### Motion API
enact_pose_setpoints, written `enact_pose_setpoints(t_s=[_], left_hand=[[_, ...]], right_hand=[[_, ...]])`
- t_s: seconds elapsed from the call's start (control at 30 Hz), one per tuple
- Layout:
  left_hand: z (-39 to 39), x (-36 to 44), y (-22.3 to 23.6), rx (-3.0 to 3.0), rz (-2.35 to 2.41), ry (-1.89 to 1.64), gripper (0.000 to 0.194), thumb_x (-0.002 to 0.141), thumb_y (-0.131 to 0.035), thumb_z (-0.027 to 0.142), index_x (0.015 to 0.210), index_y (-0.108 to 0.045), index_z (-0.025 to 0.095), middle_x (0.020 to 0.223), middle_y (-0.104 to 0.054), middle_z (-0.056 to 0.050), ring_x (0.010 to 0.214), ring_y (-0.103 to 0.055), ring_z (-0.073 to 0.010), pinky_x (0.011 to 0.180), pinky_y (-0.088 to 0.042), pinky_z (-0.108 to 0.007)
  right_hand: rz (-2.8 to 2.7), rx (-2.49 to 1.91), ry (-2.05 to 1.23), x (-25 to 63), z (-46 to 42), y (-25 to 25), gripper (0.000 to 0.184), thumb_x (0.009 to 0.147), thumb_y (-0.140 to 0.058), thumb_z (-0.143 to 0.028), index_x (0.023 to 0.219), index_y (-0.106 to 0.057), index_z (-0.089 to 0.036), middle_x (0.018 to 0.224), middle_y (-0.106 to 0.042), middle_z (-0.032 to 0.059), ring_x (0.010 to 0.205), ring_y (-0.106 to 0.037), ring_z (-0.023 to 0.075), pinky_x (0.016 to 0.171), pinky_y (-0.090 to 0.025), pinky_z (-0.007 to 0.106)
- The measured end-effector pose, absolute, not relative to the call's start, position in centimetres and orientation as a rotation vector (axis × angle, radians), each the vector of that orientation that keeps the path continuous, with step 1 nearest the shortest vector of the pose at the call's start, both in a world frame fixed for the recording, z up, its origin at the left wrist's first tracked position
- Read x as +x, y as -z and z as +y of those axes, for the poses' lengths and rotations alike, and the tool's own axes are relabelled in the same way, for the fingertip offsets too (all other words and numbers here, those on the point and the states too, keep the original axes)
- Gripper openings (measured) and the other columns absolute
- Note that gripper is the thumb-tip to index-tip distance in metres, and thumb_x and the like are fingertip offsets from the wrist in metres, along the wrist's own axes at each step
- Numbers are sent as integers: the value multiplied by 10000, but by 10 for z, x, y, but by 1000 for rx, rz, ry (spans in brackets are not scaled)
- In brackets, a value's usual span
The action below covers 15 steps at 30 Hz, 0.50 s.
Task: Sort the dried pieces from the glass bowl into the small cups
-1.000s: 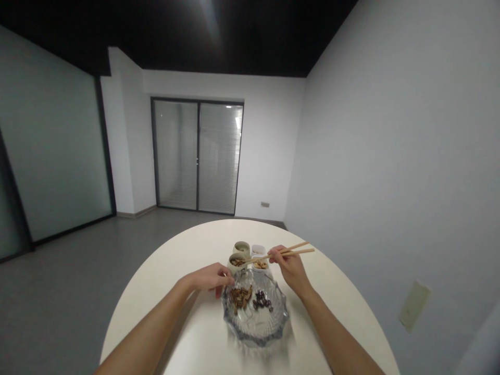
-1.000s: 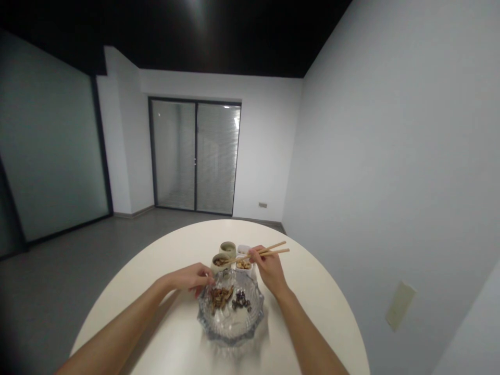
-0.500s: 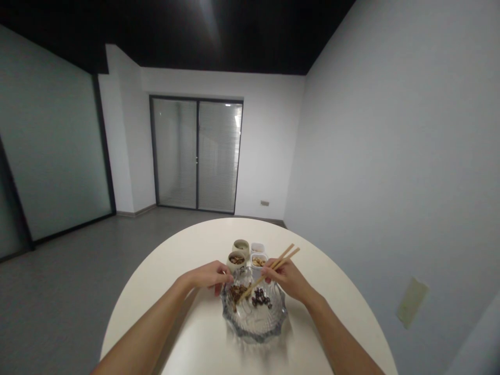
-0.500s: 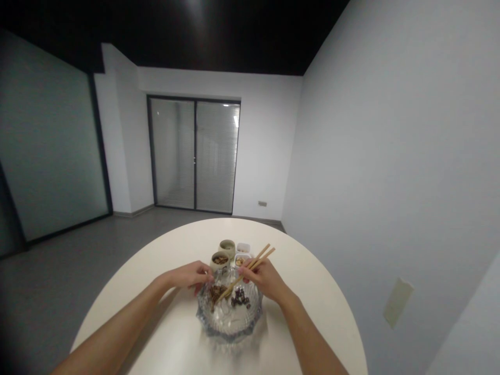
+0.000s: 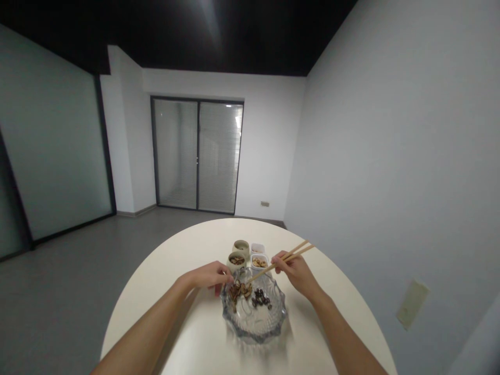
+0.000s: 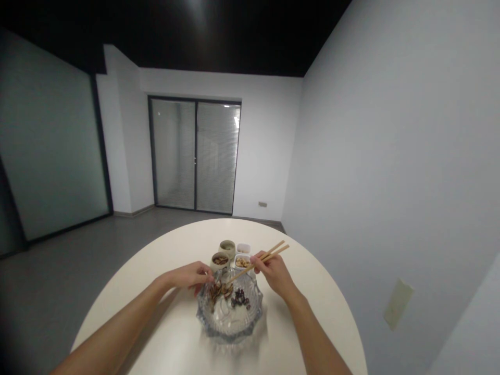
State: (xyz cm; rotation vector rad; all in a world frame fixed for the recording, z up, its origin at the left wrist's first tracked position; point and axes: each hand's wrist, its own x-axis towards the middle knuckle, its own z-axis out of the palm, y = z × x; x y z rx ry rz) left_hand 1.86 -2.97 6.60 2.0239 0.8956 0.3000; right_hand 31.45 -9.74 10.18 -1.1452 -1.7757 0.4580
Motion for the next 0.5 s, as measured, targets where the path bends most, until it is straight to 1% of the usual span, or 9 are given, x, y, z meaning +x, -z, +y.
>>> enact_pose_setpoints(t_s=[0.2, 0.5], left_hand=[[-32, 19, -69, 2025, 905, -297, 425, 799, -572, 551, 861, -672, 143, 554, -573, 14, 509, -568, -145, 451, -312, -226], [-36, 20, -74, 2022, 893, -311, 409, 789, -581, 541, 846, -669, 146, 544, -562, 22, 506, -567, -146, 446, -317, -226]], right_hand=[[-1811, -1107, -566, 308, -99, -97, 318, 900, -613, -440, 733, -714, -188, 611, -663, 6, 593, -601, 166, 591, -454, 250], [-1849, -1135, -562, 306, -101, -99, 298, 897, -622, -426, 748, -726, -188, 648, -694, 20, 619, -639, 178, 598, -479, 254]])
